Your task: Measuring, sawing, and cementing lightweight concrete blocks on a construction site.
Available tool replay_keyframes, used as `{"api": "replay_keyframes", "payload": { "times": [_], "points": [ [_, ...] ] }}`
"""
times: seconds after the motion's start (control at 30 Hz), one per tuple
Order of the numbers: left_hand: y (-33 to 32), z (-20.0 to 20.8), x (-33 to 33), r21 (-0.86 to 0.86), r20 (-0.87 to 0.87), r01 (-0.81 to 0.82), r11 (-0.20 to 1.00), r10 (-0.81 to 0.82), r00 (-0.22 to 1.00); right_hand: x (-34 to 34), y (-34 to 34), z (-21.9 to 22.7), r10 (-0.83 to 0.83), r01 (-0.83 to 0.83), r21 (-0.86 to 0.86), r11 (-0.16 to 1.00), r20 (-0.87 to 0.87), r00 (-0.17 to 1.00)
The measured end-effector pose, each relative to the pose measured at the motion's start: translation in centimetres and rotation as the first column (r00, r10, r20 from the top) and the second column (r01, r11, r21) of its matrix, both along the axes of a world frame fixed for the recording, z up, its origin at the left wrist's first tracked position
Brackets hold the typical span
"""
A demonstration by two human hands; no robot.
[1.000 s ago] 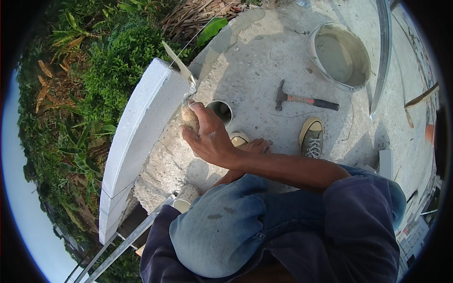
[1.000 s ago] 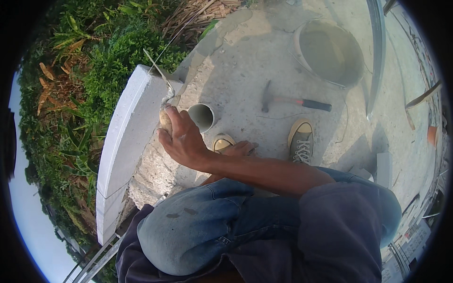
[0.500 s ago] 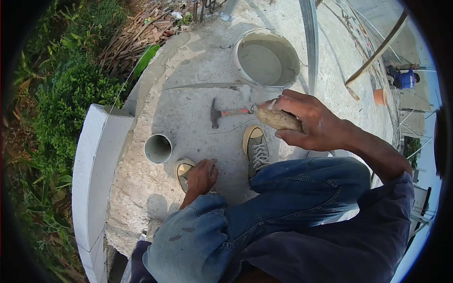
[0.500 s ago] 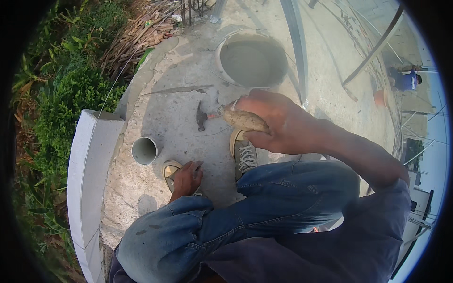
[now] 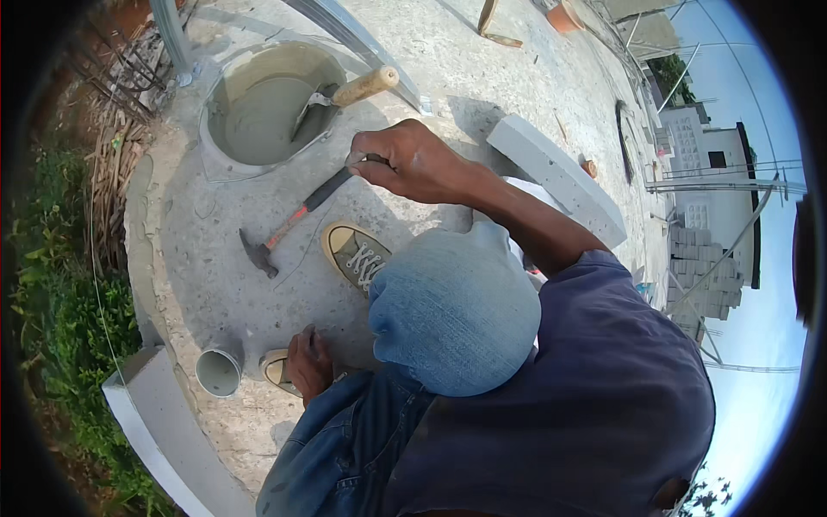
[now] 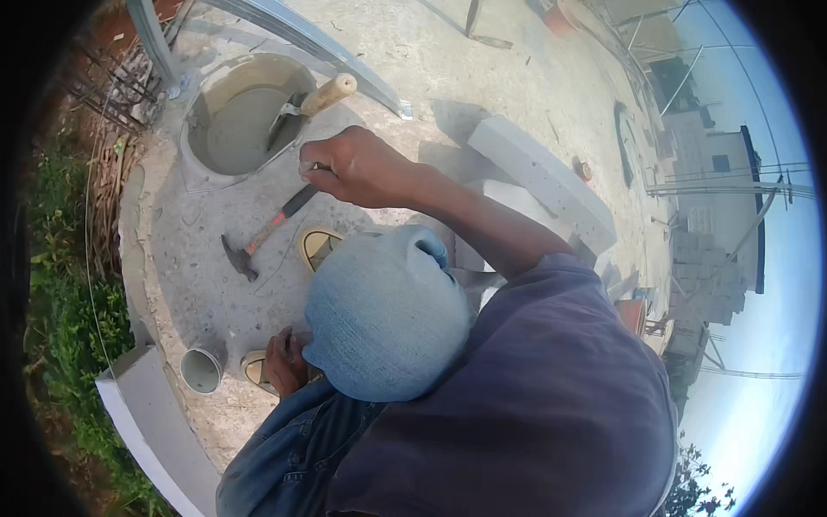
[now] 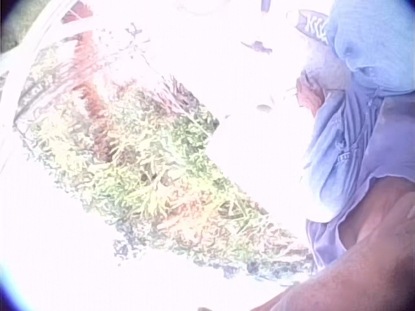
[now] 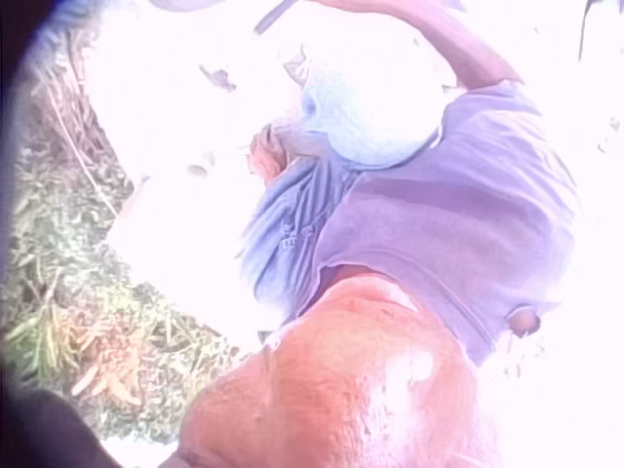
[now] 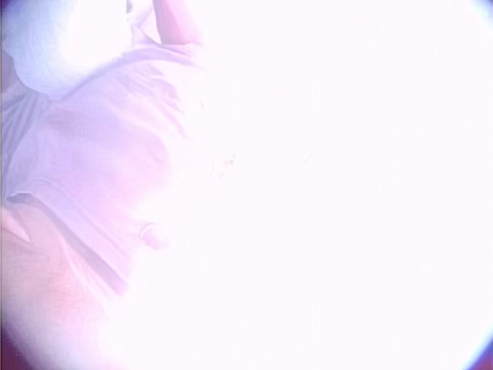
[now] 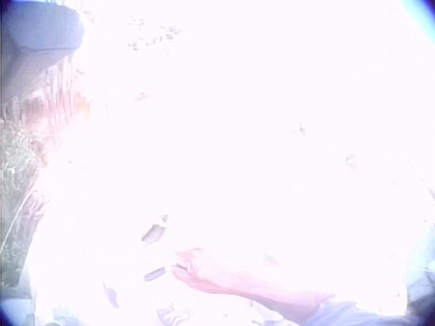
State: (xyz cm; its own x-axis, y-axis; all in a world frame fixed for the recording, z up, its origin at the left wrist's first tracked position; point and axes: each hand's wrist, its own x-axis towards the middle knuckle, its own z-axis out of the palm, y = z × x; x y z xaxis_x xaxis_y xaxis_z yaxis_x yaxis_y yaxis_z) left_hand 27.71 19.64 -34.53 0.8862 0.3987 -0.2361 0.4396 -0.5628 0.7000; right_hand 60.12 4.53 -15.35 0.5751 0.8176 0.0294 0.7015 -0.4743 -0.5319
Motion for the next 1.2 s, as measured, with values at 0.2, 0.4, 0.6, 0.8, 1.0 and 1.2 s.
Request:
{"api": "replay_keyframes", "payload": {
  "times": [0.2,0.4,0.6,0.8,1.0,1.2],
  "points": [
    [0.1,-1.9,1.2,-0.055,-0.05,0.345,0.937,-0.347,0.936,-8.1,-15.4,-4.4,-0.468,0.452,-0.174,0.875,-0.064,0.881],
    [3.1,0.9,2.2,-0.581,-0.169,0.096,0.808,-0.235,0.957,-1.8,-29.2,-1.6,-0.777,0.882,0.129,0.454,0.541,0.321],
    [10.0,7.5,8.1,-0.807,-0.212,-0.093,0.583,-0.138,0.967,-3.6,-36.7,-7.1,-0.575,0.842,-0.404,0.357,0.616,0.539],
    [12.0,11.5,15.2,-0.884,-0.071,0.108,0.456,-0.359,0.93,-6.2,-49.2,-8.6,-0.189,0.914,-0.354,0.195,0.901,0.39],
    [14.3,21.7,19.7,-0.549,-0.239,0.175,0.817,-0.354,0.904,-3.4,-46.1,-10.9,-0.245,0.889,-0.422,0.179,0.856,0.456],
    [11.4,31.2,21.2,-0.184,-0.261,0.148,0.972,-0.193,0.946,-1.8,-47.6,-7.7,-0.354,0.83,-0.532,0.165,0.754,0.554]
  ]
}}
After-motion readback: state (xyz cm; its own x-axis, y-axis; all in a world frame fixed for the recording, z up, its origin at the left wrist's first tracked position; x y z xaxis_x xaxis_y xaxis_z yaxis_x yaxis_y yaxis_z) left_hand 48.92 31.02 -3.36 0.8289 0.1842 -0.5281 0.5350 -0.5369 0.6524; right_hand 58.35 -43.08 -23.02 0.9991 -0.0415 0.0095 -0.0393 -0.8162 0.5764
